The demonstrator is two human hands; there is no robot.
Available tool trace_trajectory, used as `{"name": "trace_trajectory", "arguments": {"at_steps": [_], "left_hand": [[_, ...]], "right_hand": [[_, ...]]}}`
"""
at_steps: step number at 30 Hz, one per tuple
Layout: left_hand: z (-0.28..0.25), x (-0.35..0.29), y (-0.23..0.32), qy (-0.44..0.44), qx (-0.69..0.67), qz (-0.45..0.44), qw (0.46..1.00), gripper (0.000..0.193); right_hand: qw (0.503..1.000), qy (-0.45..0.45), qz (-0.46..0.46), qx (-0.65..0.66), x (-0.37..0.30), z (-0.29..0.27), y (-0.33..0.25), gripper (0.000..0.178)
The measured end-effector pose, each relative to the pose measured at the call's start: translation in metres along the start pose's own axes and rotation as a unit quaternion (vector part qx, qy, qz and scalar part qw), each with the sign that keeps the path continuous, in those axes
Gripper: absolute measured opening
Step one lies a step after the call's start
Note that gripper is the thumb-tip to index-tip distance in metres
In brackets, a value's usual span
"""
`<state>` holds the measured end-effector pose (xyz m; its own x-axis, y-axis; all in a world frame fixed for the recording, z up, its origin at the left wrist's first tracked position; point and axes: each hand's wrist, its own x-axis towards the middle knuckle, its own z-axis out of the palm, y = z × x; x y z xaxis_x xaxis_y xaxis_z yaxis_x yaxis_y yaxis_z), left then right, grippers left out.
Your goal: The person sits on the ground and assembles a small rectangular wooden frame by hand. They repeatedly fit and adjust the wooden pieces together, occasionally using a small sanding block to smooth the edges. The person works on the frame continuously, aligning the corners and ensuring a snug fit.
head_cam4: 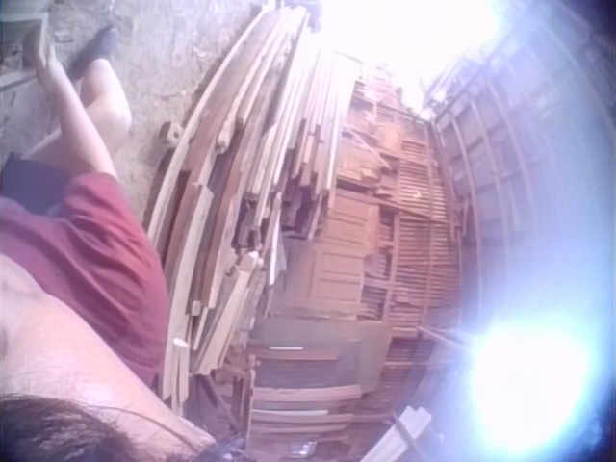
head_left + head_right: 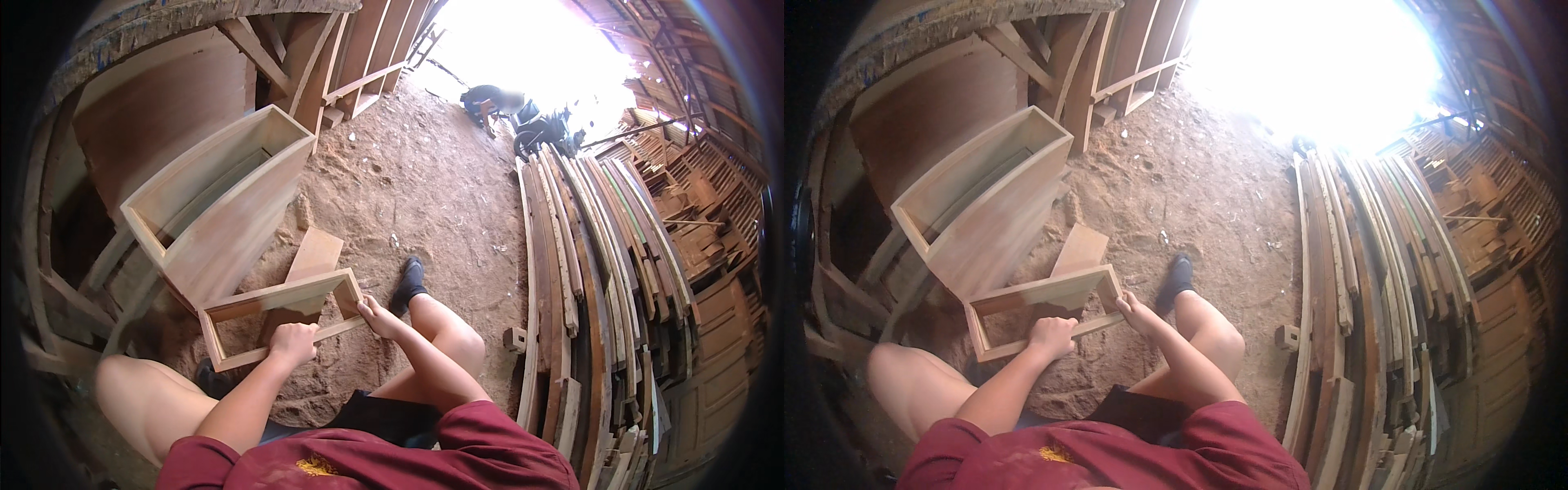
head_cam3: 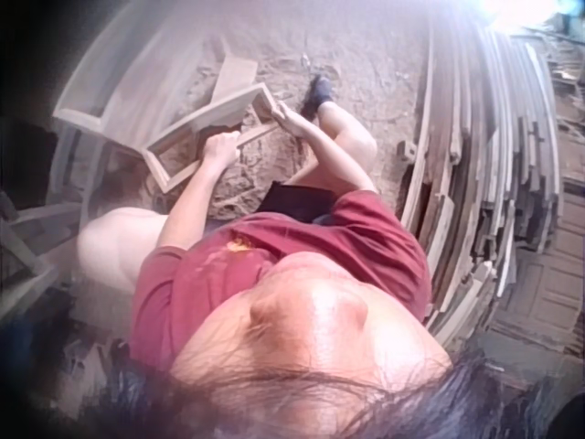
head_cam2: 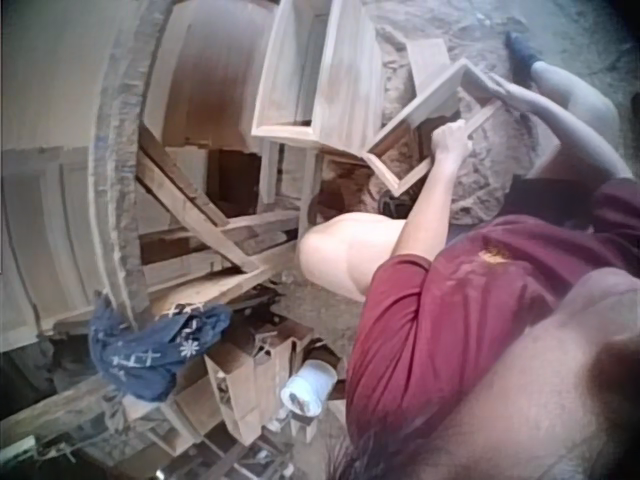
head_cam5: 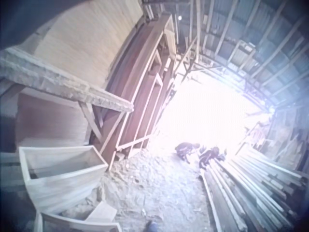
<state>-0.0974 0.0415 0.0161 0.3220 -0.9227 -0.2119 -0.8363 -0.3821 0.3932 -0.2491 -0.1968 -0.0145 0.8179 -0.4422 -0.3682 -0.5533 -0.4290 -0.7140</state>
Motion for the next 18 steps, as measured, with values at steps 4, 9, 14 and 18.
{"name": "trace_trajectory", "arguments": {"at_steps": [4, 9, 14, 18], "left_hand": [[0.003, 0.006, 0.007, -0.006, -0.014, 0.007, 1.0, 0.026], [0.001, 0.004, 0.004, -0.001, -0.001, 0.01, 1.0, 0.023], [-0.001, 0.004, 0.005, 0.01, -0.003, 0.023, 1.0, 0.021], [0.004, 0.004, 0.002, 0.022, 0.002, 0.029, 0.999, 0.022]], "right_hand": [[1.0, 0.008, 0.004, -0.029, 0.007, -0.009, 0.021, 0.062], [1.0, 0.011, 0.001, -0.015, 0.012, -0.013, -0.005, 0.054], [0.998, 0.006, 0.022, -0.052, -0.003, -0.011, 0.017, 0.055], [0.995, 0.064, -0.001, -0.079, 0.011, -0.013, -0.001, 0.05]]}}
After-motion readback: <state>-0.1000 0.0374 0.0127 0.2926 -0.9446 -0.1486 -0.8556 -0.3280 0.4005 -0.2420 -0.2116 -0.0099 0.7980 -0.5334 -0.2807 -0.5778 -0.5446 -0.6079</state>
